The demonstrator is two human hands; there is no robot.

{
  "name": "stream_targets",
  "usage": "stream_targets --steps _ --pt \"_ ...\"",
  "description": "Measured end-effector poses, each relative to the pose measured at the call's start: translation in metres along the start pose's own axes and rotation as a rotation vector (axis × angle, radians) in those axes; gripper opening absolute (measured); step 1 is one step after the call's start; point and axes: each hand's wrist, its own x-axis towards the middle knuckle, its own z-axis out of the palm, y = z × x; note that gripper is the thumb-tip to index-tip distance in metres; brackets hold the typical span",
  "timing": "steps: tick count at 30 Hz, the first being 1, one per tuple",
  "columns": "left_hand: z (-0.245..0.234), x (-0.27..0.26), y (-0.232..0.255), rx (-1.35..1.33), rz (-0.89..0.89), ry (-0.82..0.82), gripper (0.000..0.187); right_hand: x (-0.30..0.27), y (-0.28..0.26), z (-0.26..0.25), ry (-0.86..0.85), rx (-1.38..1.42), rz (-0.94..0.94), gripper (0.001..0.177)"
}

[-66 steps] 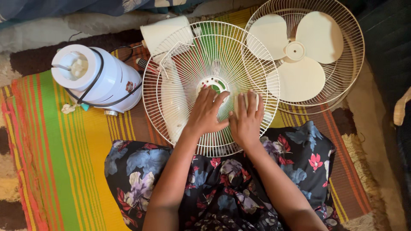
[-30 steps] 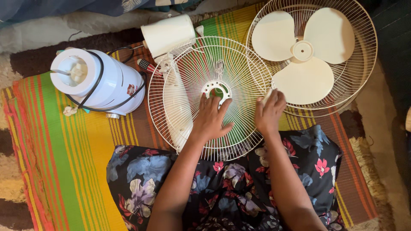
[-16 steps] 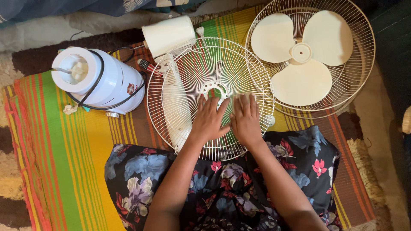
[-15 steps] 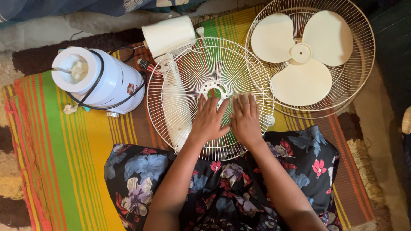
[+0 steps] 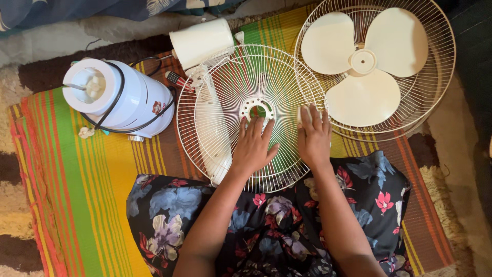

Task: The person sits on a mat and wipes the metal wire cage of a disassembled electric fan using a white cloth. They methodically clean the front grill, moving their hands around the circular frame and through the center opening.

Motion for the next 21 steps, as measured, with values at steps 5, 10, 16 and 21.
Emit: stream_targets --steps 5,10,16,21 --pt "0.0 -0.001 0.0 0.001 0.001 -0.006 0.07 0.0 0.022 0.009 0.044 0.086 0.009 0.048" --pt "0.0 -0.002 -0.001 -0.006 0.001 -0.001 0.07 0.005 0.054 0.024 0.076 0.164 0.046 0.047" --pt "0.0 -0.002 -0.003 -0.015 -0.007 0.004 0.069 0.012 0.07 0.031 0.067 0.384 0.281 0.053" --pt "0.0 -0.003 -0.003 -0.03 -0.021 -0.013 0.069 0.006 0.048 0.035 0.001 0.06 0.247 0.057"
